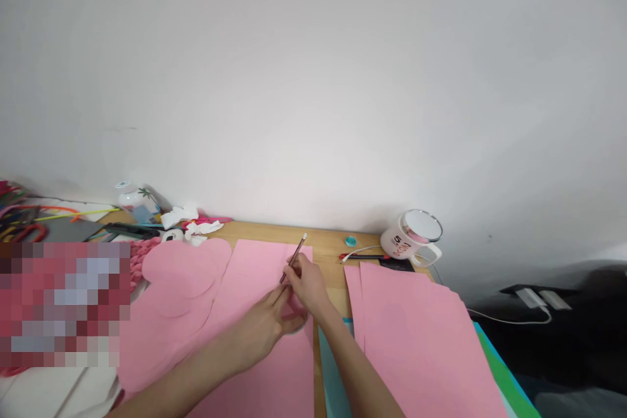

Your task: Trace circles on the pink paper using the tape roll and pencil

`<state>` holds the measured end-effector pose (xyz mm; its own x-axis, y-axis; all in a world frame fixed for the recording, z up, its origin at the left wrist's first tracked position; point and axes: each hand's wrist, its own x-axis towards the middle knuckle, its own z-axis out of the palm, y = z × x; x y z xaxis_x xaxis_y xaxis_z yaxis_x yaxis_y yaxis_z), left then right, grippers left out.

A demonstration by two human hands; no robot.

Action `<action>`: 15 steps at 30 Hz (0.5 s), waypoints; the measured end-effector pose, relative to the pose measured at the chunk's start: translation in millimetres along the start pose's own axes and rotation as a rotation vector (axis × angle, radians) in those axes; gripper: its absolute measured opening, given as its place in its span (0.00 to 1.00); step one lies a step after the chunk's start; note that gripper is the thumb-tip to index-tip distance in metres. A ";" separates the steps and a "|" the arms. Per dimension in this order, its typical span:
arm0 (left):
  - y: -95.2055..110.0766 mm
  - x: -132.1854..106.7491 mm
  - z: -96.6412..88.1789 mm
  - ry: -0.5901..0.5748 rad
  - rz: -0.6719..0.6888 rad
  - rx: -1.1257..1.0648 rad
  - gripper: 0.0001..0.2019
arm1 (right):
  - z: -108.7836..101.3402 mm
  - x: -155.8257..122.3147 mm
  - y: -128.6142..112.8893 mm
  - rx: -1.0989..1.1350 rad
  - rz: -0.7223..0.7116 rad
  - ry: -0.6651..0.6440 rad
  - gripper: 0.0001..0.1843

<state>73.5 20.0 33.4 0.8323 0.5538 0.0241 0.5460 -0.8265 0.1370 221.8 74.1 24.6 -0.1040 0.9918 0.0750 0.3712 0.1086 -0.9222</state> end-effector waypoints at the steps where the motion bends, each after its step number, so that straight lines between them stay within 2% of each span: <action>1: -0.1 0.1 -1.3 0.001 0.002 0.000 0.20 | -3.2 0.4 2.0 -0.045 0.005 0.030 0.07; 5: 0.8 1.2 -7.8 -0.021 -0.040 -0.026 0.17 | -18.1 -1.5 13.3 -0.144 0.068 0.146 0.09; 11: 1.9 4.0 -17.1 -0.056 -0.052 -0.068 0.18 | -32.0 -21.1 28.4 -0.077 0.110 0.239 0.13; 15: 2.9 4.6 -25.7 -0.105 -0.044 -0.028 0.18 | -34.3 -42.2 29.0 -0.001 0.151 0.284 0.15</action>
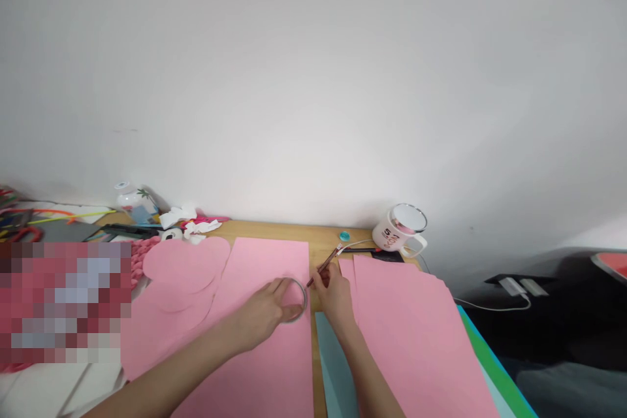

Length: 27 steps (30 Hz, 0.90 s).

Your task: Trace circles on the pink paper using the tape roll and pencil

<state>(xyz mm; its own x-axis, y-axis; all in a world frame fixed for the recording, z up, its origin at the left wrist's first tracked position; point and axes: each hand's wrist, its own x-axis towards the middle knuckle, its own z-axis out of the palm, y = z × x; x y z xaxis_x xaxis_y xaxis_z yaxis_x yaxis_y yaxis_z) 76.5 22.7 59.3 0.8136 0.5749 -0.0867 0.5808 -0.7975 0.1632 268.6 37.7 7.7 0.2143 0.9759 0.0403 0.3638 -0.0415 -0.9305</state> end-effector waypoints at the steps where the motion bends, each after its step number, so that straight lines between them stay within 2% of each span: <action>1: 0.2 -0.1 -1.6 -0.018 0.001 0.019 0.19 | -1.6 -5.4 -0.3 0.009 0.012 0.009 0.15; 6: -0.8 2.0 -3.7 -0.041 0.008 0.095 0.20 | -4.5 -33.6 -3.5 0.007 0.053 0.092 0.14; 12: -1.1 7.0 -9.3 -0.109 0.032 0.160 0.21 | 1.7 -70.5 -10.4 0.170 0.056 0.111 0.15; 16: -0.8 7.7 -12.5 -0.087 0.044 0.176 0.18 | 0.5 -90.3 -18.1 0.248 0.036 0.177 0.15; 22: -3.3 7.8 -6.1 -0.002 0.056 0.155 0.15 | 1.1 -100.8 -19.4 0.191 -0.030 0.252 0.11; 27: -3.8 7.9 -4.9 0.014 0.046 0.137 0.13 | 6.5 -106.5 -15.1 0.163 -0.110 0.208 0.12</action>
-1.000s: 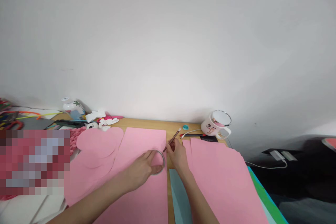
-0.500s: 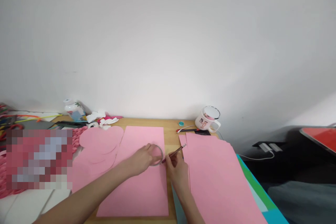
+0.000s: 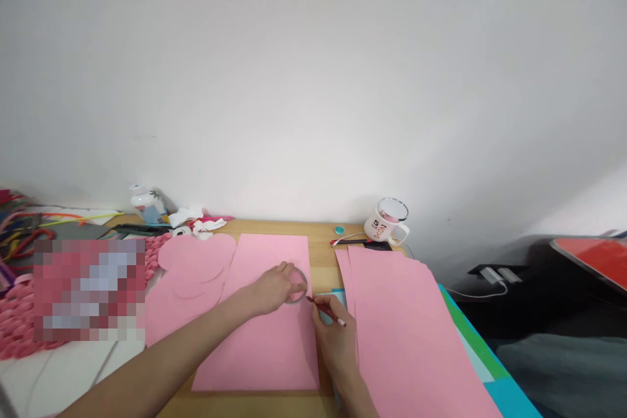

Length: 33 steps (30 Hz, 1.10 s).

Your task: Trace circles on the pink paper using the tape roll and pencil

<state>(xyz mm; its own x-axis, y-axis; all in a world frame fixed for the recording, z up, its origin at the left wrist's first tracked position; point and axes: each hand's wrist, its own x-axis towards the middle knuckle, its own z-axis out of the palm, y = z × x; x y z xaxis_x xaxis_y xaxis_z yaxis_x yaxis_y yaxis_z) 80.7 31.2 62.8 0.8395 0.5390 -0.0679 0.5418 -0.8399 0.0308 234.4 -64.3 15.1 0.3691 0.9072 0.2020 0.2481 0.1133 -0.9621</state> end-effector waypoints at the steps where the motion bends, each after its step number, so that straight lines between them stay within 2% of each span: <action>1: -0.1 0.2 -0.9 0.000 0.004 0.000 0.13 | 0.6 -2.6 0.3 0.001 -0.013 -0.011 0.12; 8: 0.1 3.4 -12.1 -0.080 0.031 0.058 0.18 | 13.2 -24.3 -0.2 -0.140 -0.150 -0.051 0.10; 14: -0.3 7.9 -16.7 -0.126 0.012 0.039 0.20 | 27.1 -33.0 3.3 -0.191 -0.324 -0.158 0.12; 19: -2.5 10.1 -17.0 -0.095 0.020 0.041 0.16 | 37.8 -28.8 -17.6 -0.224 -0.416 -0.302 0.20; 23: -3.8 10.9 -14.9 -0.070 0.008 0.010 0.14 | 43.7 -25.1 -28.8 -0.234 -0.452 -0.321 0.23; 25: -4.6 10.8 -14.1 -0.062 0.000 -0.016 0.13 | 41.4 -26.7 -23.1 -0.245 -0.442 -0.327 0.22; 28: -4.9 9.4 -15.1 -0.033 0.013 -0.052 0.14 | 31.1 -30.9 -7.6 -0.264 -0.359 -0.296 0.14; 31: -2.6 6.9 -16.5 -0.051 0.013 -0.051 0.14 | 14.0 -26.8 0.9 -0.209 -0.188 -0.175 0.07; 33: 1.0 5.0 -15.9 -0.068 -0.004 -0.035 0.13 | 0.0 -13.8 -0.5 -0.138 -0.074 -0.081 0.07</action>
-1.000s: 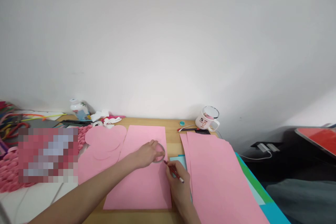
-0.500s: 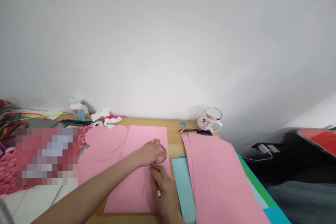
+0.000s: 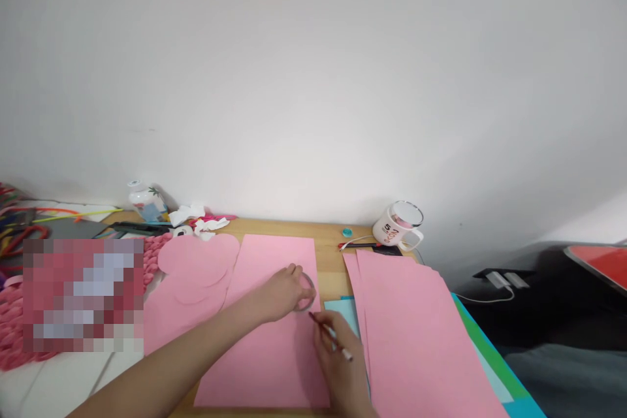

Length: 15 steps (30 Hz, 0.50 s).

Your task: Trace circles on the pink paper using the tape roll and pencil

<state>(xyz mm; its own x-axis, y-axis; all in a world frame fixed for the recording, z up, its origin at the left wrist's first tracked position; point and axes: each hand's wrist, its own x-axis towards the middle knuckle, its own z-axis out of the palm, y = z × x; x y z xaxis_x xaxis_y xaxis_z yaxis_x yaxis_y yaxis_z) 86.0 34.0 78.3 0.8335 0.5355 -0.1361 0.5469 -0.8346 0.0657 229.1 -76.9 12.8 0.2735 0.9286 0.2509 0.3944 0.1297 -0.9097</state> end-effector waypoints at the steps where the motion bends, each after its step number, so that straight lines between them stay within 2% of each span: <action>1: 2.4 -0.9 1.0 0.004 -0.007 0.006 0.13 | -7.8 9.5 -0.6 0.033 0.046 0.036 0.09; 3: 8.3 -2.0 3.3 0.024 -0.016 0.010 0.12 | -20.8 34.1 -3.3 0.081 0.118 0.062 0.12; 5: 15.3 -1.7 5.1 0.028 -0.034 0.021 0.12 | -25.8 62.7 -7.8 0.130 0.133 0.071 0.15; 8: 26.5 3.4 7.3 -0.017 -0.130 0.066 0.14 | -12.8 101.8 -19.4 0.192 0.065 -0.002 0.16; 11: 34.5 13.8 15.3 -0.038 -0.226 0.065 0.18 | 16.0 126.6 -36.8 0.188 0.018 -0.244 0.11; 13: 36.3 22.1 26.1 -0.065 -0.274 0.033 0.24 | 34.9 134.6 -48.1 0.131 0.015 -0.477 0.07; 15: 35.7 29.7 39.3 -0.069 -0.278 -0.022 0.29 | 49.0 138.1 -56.0 0.059 0.008 -0.715 0.09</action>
<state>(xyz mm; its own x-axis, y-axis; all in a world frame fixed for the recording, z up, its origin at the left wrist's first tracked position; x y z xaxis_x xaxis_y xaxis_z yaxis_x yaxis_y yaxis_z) 127.2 15.0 37.7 0.6445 0.7326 -0.2190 0.7558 -0.6538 0.0373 201.8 61.1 82.2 -0.3733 0.9276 -0.0153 0.3412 0.1220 -0.9321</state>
